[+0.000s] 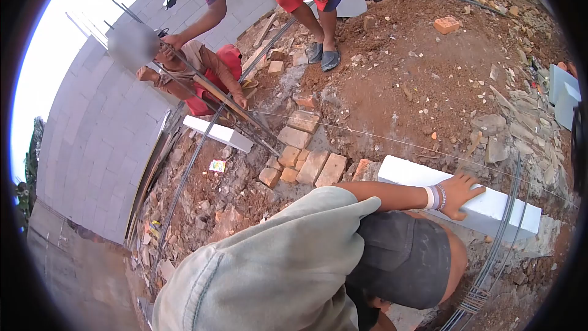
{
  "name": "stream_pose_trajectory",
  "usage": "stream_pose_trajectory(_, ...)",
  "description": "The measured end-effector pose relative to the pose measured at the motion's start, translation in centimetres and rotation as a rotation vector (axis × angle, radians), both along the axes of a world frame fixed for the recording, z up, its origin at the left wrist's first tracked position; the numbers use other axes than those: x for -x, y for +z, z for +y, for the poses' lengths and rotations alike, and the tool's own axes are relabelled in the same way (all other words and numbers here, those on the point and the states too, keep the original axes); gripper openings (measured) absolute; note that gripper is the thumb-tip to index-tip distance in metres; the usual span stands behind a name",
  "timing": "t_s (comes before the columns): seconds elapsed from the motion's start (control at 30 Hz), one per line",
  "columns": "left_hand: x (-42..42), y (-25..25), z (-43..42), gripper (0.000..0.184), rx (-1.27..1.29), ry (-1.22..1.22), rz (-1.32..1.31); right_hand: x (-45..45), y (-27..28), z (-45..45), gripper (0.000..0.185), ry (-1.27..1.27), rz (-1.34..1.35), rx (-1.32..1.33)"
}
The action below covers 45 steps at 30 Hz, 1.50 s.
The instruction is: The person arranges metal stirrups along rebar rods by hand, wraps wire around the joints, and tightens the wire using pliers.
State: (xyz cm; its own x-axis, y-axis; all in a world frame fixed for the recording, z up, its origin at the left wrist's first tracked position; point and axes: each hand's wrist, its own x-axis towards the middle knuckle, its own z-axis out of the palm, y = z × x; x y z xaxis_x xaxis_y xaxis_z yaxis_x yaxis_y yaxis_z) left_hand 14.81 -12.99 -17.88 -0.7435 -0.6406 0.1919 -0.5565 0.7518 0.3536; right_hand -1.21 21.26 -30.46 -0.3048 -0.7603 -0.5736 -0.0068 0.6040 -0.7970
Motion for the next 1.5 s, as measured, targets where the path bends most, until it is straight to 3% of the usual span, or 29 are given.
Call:
stream_pose_trajectory(0.6,0.4,-0.4,-0.1,0.101,0.011,0.000,-0.024,-9.4,-0.1,2.7,0.042,0.270,0.330,-0.327)
stream_pose_trajectory(1.5,0.2,1.0,0.1,0.104,0.020,-0.004,-0.126,-9.7,-1.2,4.8,0.051,0.139,0.387,-0.437)
